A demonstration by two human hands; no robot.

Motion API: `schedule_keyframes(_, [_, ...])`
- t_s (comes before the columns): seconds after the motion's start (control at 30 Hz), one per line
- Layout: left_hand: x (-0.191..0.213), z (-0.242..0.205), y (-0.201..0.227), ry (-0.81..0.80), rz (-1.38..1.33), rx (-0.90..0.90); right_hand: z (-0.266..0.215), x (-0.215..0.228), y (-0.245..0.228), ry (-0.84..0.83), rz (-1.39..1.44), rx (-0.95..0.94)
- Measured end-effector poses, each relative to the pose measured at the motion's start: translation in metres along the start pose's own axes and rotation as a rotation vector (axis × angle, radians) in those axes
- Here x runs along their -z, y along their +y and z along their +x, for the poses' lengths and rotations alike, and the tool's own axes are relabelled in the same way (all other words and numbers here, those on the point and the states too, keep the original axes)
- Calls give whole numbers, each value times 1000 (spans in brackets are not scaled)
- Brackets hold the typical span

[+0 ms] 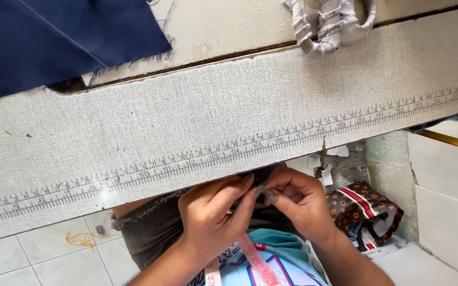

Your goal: Threading an industrial sewing machine needle and preparing fabric for sewing

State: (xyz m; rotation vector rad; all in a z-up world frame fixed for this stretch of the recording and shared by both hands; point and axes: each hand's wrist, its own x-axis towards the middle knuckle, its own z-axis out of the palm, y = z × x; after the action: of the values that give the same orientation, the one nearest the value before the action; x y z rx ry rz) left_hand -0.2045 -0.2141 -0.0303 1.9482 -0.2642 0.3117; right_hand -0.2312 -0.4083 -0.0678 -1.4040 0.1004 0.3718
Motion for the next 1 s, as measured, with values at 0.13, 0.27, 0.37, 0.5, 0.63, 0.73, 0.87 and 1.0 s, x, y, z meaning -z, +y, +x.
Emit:
schedule_keyframes(0.13, [20,-11,2,-147,110,130,5,3,6,174,-164,16])
schedule_keyframes(0.27, [62,13,33,-345,144,42,4,7,5,478,-744,294])
schedule_keyframes(0.37, [83,42,50,-323,100,-29,-1,-2,-8,448,-886,530])
schedule_keyframes(0.5, [79,83,50,-337,36,-109,11,-22,-23,320,-1154,959])
schedule_keyframes(0.63, [46,104,30,-290,62,-93,24,-36,-21,321,-1106,939])
schedule_keyframes(0.73, [33,106,17,-209,129,-168,30,-44,-17,346,-1132,1002])
schedule_keyframes(0.87, [50,99,23,-272,153,-244,33,-49,-15,385,-1136,1002])
schedule_keyframes(1.0, [60,77,19,-452,45,-293,28,-50,-23,300,-1052,962])
